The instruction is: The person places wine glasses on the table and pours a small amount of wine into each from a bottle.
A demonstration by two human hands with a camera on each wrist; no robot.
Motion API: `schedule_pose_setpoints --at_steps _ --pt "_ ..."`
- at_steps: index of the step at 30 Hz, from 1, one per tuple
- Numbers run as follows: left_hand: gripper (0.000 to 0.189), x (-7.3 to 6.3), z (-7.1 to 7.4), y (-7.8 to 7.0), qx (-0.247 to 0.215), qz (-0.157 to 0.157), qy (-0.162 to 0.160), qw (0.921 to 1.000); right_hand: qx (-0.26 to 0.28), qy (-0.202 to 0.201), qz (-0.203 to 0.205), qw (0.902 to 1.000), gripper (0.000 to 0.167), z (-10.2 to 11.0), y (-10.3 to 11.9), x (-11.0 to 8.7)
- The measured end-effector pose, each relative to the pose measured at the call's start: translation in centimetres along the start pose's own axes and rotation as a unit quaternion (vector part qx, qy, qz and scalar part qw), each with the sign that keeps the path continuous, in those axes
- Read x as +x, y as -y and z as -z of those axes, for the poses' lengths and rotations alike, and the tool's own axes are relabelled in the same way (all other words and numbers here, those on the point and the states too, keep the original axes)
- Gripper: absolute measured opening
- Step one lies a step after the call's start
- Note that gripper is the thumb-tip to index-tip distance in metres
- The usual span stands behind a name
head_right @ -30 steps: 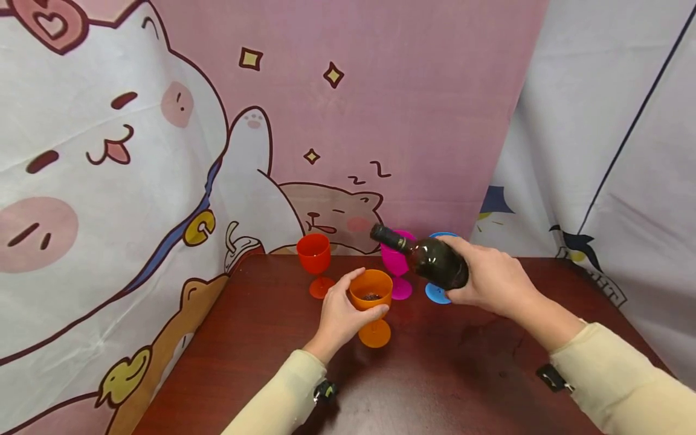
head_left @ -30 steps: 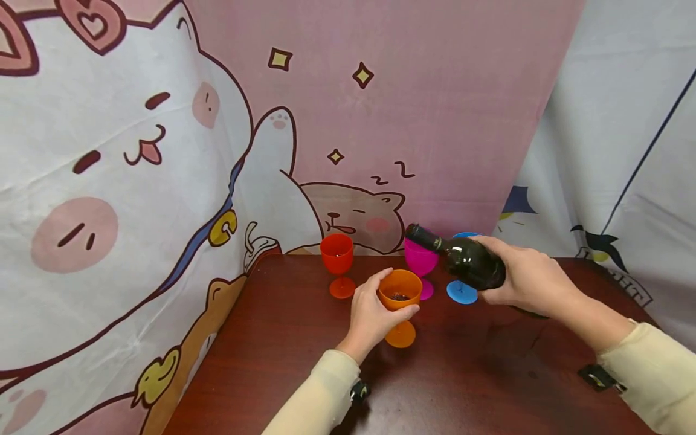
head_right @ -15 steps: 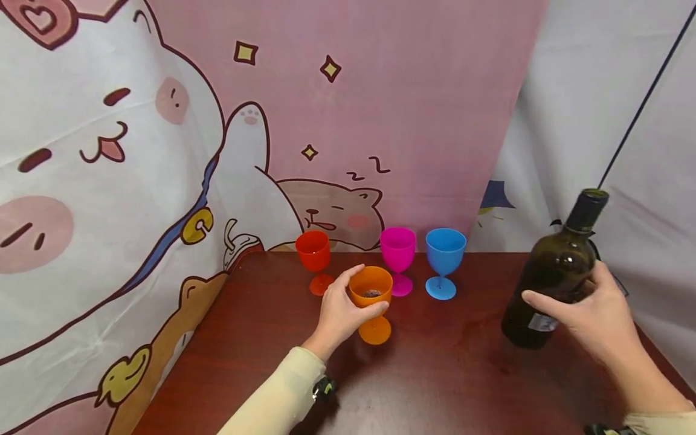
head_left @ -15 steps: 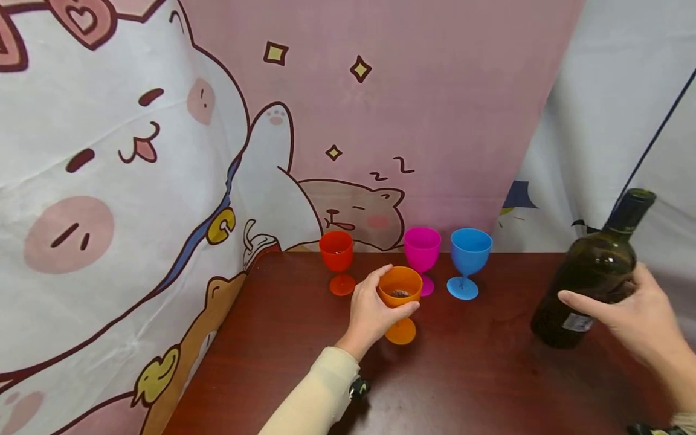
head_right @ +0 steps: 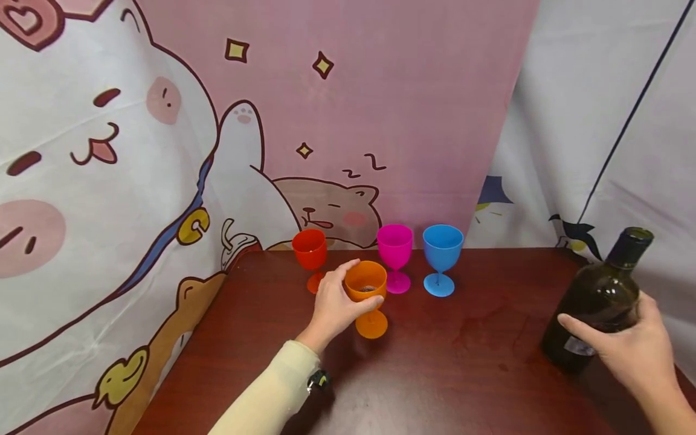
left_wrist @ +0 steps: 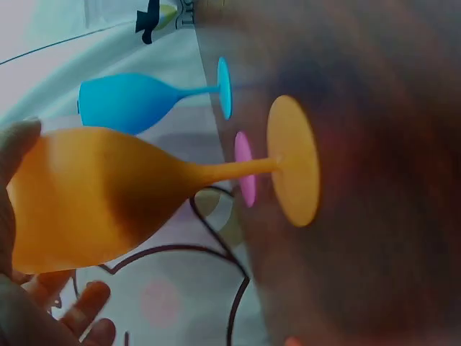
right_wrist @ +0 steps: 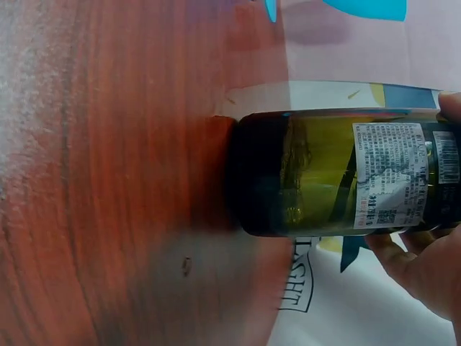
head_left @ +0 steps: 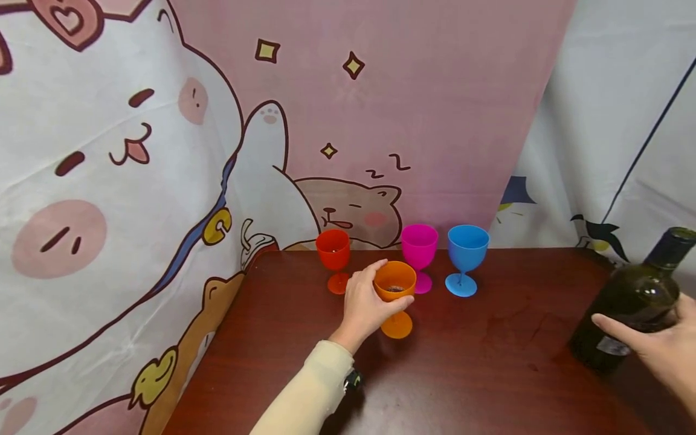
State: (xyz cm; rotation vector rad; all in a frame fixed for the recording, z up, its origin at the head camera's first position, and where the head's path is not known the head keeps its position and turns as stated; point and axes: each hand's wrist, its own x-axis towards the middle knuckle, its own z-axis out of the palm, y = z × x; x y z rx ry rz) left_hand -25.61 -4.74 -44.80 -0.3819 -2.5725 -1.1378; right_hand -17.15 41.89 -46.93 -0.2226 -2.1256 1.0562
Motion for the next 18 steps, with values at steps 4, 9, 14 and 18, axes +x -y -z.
schedule_pose_setpoints --at_steps 4,9,14,18 --pt "0.086 1.8 0.7 -0.1 0.102 -0.011 -0.001 0.9947 -0.027 0.02 -0.028 0.999 0.086 0.4 0.1 -0.4" --pt "0.086 4.7 1.4 0.0 0.26 -0.047 -0.006 0.9646 -0.03 0.035 -0.036 0.9983 0.084 0.7 0.2 -0.5" --pt "0.082 7.2 1.8 0.0 0.356 -0.067 0.012 0.9321 -0.011 0.058 -0.009 0.9982 0.076 0.9 0.0 -0.3" --pt "0.08 9.0 2.1 0.2 0.381 -0.05 0.04 0.9225 -0.061 0.076 -0.047 0.9941 0.083 0.9 -0.1 -0.8"
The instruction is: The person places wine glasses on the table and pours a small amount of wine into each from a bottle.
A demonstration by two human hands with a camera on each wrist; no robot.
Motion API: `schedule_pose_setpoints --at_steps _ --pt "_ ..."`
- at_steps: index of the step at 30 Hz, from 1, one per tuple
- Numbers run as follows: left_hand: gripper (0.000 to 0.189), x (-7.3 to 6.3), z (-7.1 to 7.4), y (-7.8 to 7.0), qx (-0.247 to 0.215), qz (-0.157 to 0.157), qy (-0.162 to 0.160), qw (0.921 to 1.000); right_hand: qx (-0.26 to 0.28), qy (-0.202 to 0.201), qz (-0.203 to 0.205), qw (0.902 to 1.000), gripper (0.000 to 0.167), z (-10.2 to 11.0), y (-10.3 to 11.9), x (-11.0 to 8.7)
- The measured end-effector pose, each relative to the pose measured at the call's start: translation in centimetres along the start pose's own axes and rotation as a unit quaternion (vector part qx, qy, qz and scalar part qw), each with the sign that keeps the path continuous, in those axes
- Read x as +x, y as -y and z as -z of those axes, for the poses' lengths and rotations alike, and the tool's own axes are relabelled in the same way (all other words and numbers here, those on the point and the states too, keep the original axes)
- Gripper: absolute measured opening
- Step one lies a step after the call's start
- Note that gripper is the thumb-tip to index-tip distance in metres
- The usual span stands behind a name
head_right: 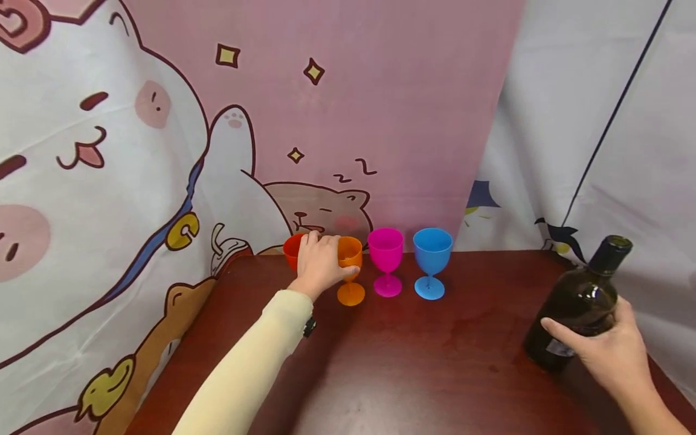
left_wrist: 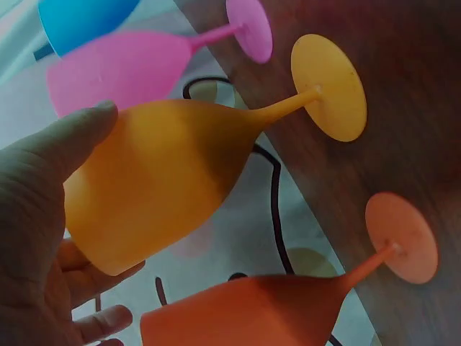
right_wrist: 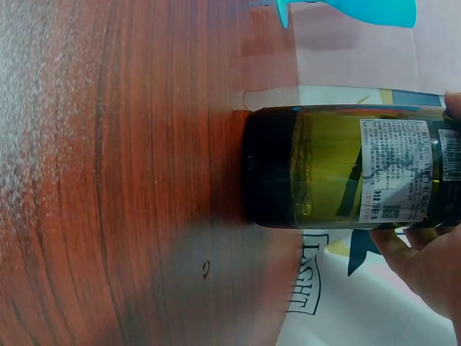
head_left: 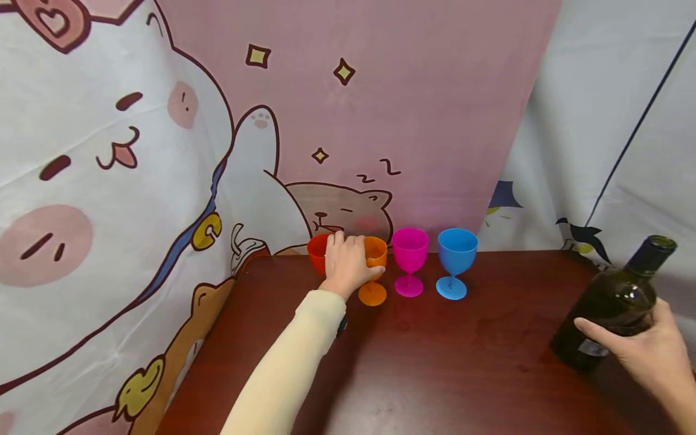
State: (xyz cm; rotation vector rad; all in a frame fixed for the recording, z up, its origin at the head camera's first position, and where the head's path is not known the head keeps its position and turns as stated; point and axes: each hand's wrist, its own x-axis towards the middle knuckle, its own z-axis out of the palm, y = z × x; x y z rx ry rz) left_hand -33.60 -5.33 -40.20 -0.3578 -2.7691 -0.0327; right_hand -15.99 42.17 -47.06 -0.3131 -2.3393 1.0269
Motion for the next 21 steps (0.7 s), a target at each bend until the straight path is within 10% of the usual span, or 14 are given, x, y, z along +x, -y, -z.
schedule_pose_setpoints --at_steps 12,21 --pt "0.09 2.7 -0.1 1.2 0.003 0.011 0.074 0.9972 0.043 0.013 0.048 0.9978 0.074 -0.4 -0.3 0.0" --pt "0.102 4.0 0.6 -3.5 -0.016 -0.071 0.046 0.9963 0.015 0.0 0.031 0.9994 0.079 0.1 -0.5 -0.2"
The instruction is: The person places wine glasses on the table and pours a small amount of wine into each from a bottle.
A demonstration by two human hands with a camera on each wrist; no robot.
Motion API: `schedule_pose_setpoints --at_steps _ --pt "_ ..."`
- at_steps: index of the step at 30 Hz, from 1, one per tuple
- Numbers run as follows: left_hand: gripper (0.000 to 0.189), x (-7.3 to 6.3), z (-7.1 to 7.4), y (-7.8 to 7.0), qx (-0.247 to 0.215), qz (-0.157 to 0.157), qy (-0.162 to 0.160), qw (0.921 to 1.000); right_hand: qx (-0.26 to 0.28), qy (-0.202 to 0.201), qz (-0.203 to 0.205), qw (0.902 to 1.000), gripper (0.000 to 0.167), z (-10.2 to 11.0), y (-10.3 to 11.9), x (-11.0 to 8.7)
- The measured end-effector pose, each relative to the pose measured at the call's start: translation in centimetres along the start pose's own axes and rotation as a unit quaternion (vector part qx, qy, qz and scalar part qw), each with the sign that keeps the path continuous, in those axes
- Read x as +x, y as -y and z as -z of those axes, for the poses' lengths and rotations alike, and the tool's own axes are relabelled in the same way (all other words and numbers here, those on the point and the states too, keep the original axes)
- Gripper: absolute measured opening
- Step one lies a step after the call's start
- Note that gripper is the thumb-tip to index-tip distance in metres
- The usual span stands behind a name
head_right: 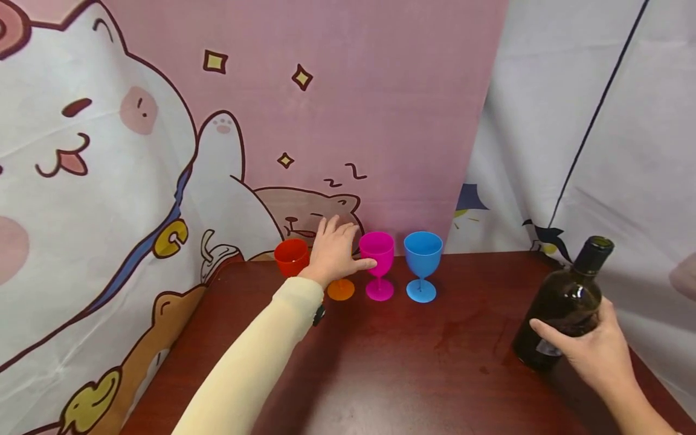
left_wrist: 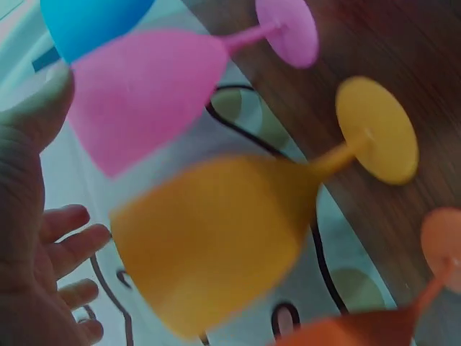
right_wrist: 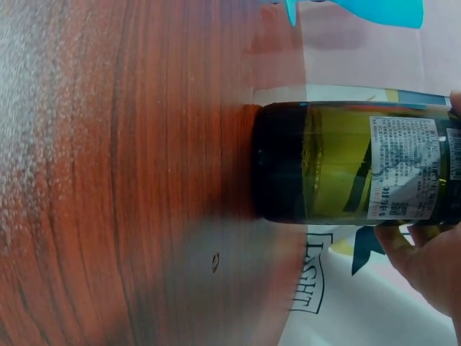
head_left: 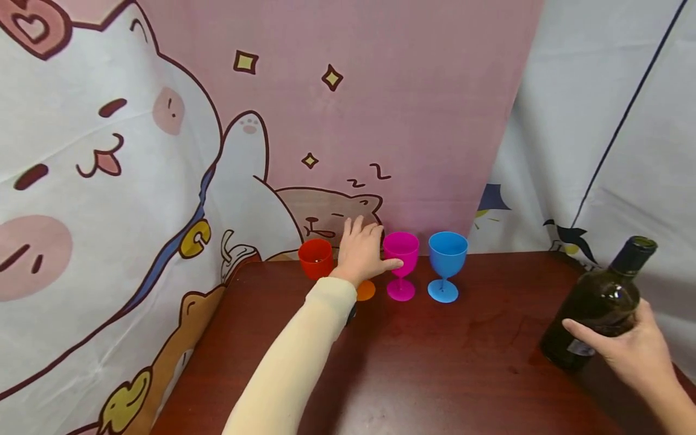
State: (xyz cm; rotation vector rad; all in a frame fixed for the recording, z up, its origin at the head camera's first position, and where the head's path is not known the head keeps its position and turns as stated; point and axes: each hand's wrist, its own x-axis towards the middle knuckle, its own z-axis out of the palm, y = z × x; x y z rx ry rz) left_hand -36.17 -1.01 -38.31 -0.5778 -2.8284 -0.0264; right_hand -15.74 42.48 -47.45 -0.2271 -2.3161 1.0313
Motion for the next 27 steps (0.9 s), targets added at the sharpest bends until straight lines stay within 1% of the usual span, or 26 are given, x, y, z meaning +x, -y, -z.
schedule_pose_setpoints --at_steps 2,4,6,8,11,13,14,16,18,20,22,24,27 --pt "0.101 0.4 -0.2 -1.1 0.002 -0.004 0.0 1.0 -0.006 0.005 0.003 1.0 0.079 -0.2 0.0 0.0" --pt "0.1 0.8 -0.6 -1.9 0.014 0.0 0.002 0.9999 -0.01 0.009 0.002 0.9999 0.08 -0.4 0.0 0.0" --pt "0.098 1.1 -1.0 -2.4 0.03 0.008 0.005 0.9995 -0.016 0.012 -0.006 0.9998 0.084 -0.5 0.0 -0.1" --pt "0.096 1.3 -1.4 -2.7 0.041 0.014 0.008 0.999 -0.011 0.013 -0.007 0.9998 0.088 -0.6 0.1 -0.2" --pt "0.089 1.2 -1.6 -3.0 0.042 0.014 0.002 0.999 -0.005 0.014 -0.011 0.9998 0.089 -0.7 0.2 -0.3" --pt "0.085 0.9 -1.6 -3.2 0.034 0.008 -0.01 0.9993 0.002 0.014 -0.004 0.9999 0.088 -0.6 0.1 -0.2" --pt "0.084 0.6 -1.6 -3.3 0.029 0.003 -0.017 0.9994 0.0 0.013 -0.008 0.9999 0.087 -0.6 0.1 -0.2" --pt "0.083 -0.3 -1.5 -3.4 0.016 -0.006 -0.031 0.9994 -0.003 0.011 -0.015 0.9998 0.087 -0.6 0.0 -0.3" --pt "0.083 -1.6 -1.4 -3.3 -0.007 -0.017 -0.04 0.999 -0.007 0.009 -0.024 0.9996 0.087 -0.6 -0.1 -0.4" --pt "0.083 -3.3 -1.1 -3.2 -0.04 -0.025 -0.043 0.9979 -0.016 0.009 -0.036 0.9992 0.088 -0.6 -0.1 -0.4" --pt "0.083 -5.3 -0.7 -2.8 -0.076 -0.03 -0.042 0.9958 -0.015 0.009 -0.038 0.9991 0.086 -0.5 -0.1 -0.3" --pt "0.083 -7.3 -0.4 -2.3 -0.119 -0.027 -0.041 0.9916 -0.02 0.009 -0.036 0.9991 0.088 -0.3 0.1 -0.1" --pt "0.083 -10.0 -0.2 -1.5 -0.188 -0.018 -0.041 0.9812 -0.043 0.016 -0.042 0.9981 0.093 0.1 0.5 0.2"
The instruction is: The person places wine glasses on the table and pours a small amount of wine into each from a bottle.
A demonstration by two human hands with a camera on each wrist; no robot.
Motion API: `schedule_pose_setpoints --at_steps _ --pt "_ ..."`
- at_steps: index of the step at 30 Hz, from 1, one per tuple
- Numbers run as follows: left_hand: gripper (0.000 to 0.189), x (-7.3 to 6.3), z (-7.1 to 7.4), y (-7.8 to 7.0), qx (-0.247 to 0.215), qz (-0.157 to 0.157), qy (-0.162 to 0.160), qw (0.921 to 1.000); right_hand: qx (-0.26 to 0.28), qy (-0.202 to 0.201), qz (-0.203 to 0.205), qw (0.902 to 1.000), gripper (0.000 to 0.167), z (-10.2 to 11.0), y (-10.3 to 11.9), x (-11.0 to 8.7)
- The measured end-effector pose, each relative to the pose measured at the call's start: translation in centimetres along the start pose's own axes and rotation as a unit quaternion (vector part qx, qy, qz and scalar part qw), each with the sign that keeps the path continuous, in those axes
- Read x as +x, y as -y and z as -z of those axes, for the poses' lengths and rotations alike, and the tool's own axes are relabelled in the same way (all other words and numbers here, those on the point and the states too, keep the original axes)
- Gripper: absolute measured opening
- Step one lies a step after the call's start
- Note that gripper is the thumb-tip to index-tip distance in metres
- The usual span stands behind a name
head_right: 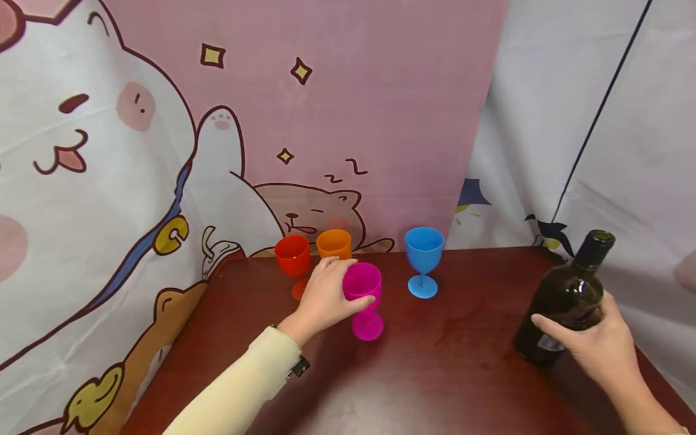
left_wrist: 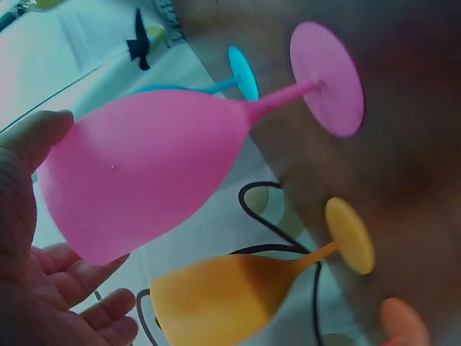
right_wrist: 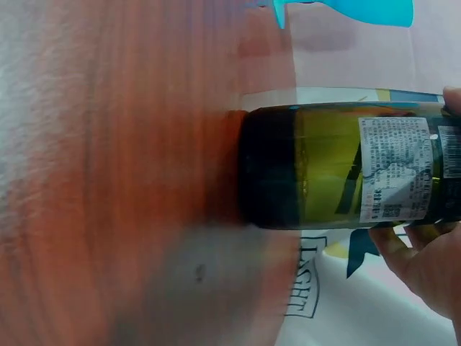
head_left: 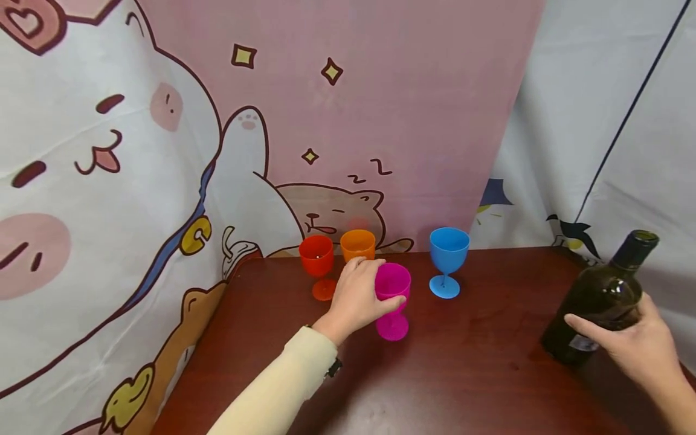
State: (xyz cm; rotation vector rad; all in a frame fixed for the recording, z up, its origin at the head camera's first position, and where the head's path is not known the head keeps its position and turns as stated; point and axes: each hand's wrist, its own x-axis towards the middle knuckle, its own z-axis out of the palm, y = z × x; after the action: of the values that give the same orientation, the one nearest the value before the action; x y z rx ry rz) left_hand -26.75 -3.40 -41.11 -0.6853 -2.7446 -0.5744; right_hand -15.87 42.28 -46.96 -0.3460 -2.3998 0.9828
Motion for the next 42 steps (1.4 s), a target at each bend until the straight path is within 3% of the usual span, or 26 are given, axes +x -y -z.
schedule_pose_setpoints --at_steps 4,7,10,15,22,30,36,42 --pt "0.083 -2.4 0.1 0.8 -0.1 0.017 -0.012 0.9947 -0.056 0.009 0.027 0.998 0.108 0.1 1.4 0.7" --pt "0.085 -3.2 -0.4 1.4 -0.165 0.03 -0.02 0.9857 -0.083 0.011 0.086 0.9928 0.117 -0.2 2.9 1.4" --pt "0.085 -3.3 -1.1 1.7 -0.199 0.045 -0.032 0.9785 -0.105 0.02 0.156 0.9819 0.12 -0.6 5.0 2.1" --pt "0.084 -3.4 -2.1 1.9 -0.217 0.069 -0.053 0.9723 -0.154 0.038 0.249 0.9553 0.111 -0.7 9.4 3.6" --pt "0.084 -3.7 -2.7 1.4 -0.265 0.113 -0.064 0.9554 -0.196 0.046 0.339 0.9189 0.101 -0.4 14.7 5.4" --pt "0.082 -3.9 -2.4 1.0 -0.277 0.133 -0.067 0.9493 -0.221 0.026 0.452 0.8637 0.102 -0.6 19.1 6.5" --pt "0.084 -4.0 -2.2 1.0 -0.273 0.133 -0.073 0.9501 -0.258 0.043 0.486 0.8341 0.105 -1.0 21.7 6.8" --pt "0.084 -4.1 -2.0 0.9 -0.272 0.135 -0.077 0.9497 -0.293 0.07 0.496 0.8145 0.106 -1.3 23.4 6.7"
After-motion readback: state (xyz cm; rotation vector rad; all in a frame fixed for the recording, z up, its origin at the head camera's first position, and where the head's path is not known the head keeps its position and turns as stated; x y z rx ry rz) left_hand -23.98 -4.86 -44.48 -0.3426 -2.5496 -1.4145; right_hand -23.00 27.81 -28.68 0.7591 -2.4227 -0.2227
